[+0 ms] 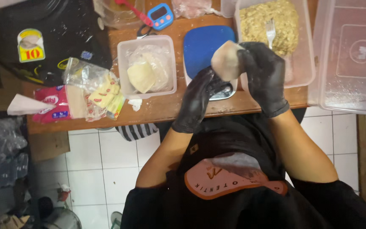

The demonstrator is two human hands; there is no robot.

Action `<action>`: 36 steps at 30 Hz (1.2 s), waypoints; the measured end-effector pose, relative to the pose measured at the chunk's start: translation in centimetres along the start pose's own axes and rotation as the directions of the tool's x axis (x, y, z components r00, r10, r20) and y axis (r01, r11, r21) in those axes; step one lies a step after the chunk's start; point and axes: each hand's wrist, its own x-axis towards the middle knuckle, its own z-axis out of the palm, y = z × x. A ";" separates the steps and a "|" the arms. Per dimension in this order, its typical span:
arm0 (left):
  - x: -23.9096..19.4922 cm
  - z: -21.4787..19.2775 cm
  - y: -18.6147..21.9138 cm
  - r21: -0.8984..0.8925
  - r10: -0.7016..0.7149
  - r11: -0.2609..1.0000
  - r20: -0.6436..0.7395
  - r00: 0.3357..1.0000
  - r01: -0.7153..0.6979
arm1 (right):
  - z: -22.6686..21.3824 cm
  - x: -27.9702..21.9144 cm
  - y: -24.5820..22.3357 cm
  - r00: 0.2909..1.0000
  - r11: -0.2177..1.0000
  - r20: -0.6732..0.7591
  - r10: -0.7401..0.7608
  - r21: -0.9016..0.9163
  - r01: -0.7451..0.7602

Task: The person places a round dough wrapper on a digital scale, adds a portion of filling with a fork, weighs it, and folds the wrapper into a dumpling. They then unwrap a cheese slice and place it on the scale.

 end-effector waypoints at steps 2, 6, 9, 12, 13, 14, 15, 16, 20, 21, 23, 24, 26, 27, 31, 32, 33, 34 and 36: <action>-0.6 1.2 1.5 0.005 0.013 1.000 0.002 1.000 -0.013 | 0.3 0.1 -0.7 0.999 0.999 0.010 -0.033 -0.039 0.033; -0.3 1.1 2.8 0.004 -0.042 0.999 -0.011 0.999 0.042 | 2.1 0.1 -1.6 0.990 0.961 0.015 -0.142 -0.239 0.142; 1.3 -1.9 2.0 -0.356 0.073 0.933 0.028 0.997 -0.059 | 3.9 -0.6 -1.0 0.952 0.939 0.171 -0.253 -0.193 0.285; 0.6 1.7 5.6 -0.562 -0.101 0.827 -0.154 0.983 -0.003 | 5.4 -1.3 -0.8 0.835 0.874 0.358 -0.418 -0.090 0.477; 1.0 1.4 4.8 -0.562 -0.098 0.827 -0.157 0.983 -0.007 | 5.4 -1.3 -1.5 0.833 0.874 0.359 -0.420 -0.086 0.478; 1.5 1.0 4.1 -0.532 -0.102 0.847 -0.165 0.981 -0.002 | 5.3 -1.3 -2.2 0.892 0.936 0.321 -0.319 -0.043 0.350; 1.9 0.7 3.2 -0.501 -0.108 0.865 -0.173 0.979 0.007 | 5.1 -1.5 -2.9 0.936 0.977 0.287 -0.205 0.004 0.212; 1.9 0.0 2.7 -0.501 -0.109 0.865 -0.175 0.978 0.006 | 5.2 -1.4 -1.5 0.936 0.978 0.289 -0.203 0.005 0.211; 2.3 -3.9 -0.7 -0.423 -0.047 0.906 -0.072 0.996 0.012 | 3.8 -1.6 1.1 0.947 0.901 0.221 -0.235 -0.317 0.297; 2.5 -5.2 -1.7 -0.406 -0.049 0.914 -0.079 0.996 0.013 | 3.2 -1.4 1.1 0.961 0.903 0.187 -0.202 -0.345 0.257; 3.0 -6.9 -3.0 -0.379 -0.051 0.925 -0.087 0.995 0.014 | 2.7 -1.2 0.8 0.979 0.931 0.181 -0.098 -0.332 0.154; 3.3 -7.8 -3.7 -0.353 -0.050 0.936 -0.096 0.994 0.012 | 2.4 -1.1 0.7 0.984 0.947 0.178 0.005 -0.316 0.052; 1.0 0.3 0.6 -0.378 -0.044 0.926 -0.078 0.996 0.011 | 1.9 -1.1 1.5 0.975 0.973 0.201 0.099 -0.227 -0.052; -0.1 4.2 2.8 -0.405 -0.039 0.914 -0.061 0.997 0.011 | 1.6 -1.2 1.9 0.954 0.977 0.234 0.190 -0.139 -0.160; 0.3 2.4 1.5 -0.324 -0.071 0.944 -0.035 0.997 0.056 | 0.9 -0.6 2.4 0.961 0.980 0.228 0.159 -0.154 -0.125; 0.0 2.9 1.9 -0.324 -0.079 0.944 -0.047 0.996 0.060 | 0.9 -0.5 2.6 0.959 0.982 0.224 0.176 -0.112 -0.154; -0.4 3.3 2.3 -0.324 -0.087 0.944 -0.061 0.994 0.062 | 0.9 -0.4 2.7 0.955 0.981 0.224 0.193 -0.069 -0.182; -0.8 3.9 2.7 -0.322 -0.088 0.944 -0.063 0.994 0.063 | 0.9 -0.3 2.5 0.955 0.981 0.223 0.195 -0.067 -0.184; -1.5 5.2 3.7 -0.293 -0.077 0.954 -0.055 0.995 0.058 | 1.2 0.2 2.2 0.953 0.981 0.241 0.181 0.022 -0.192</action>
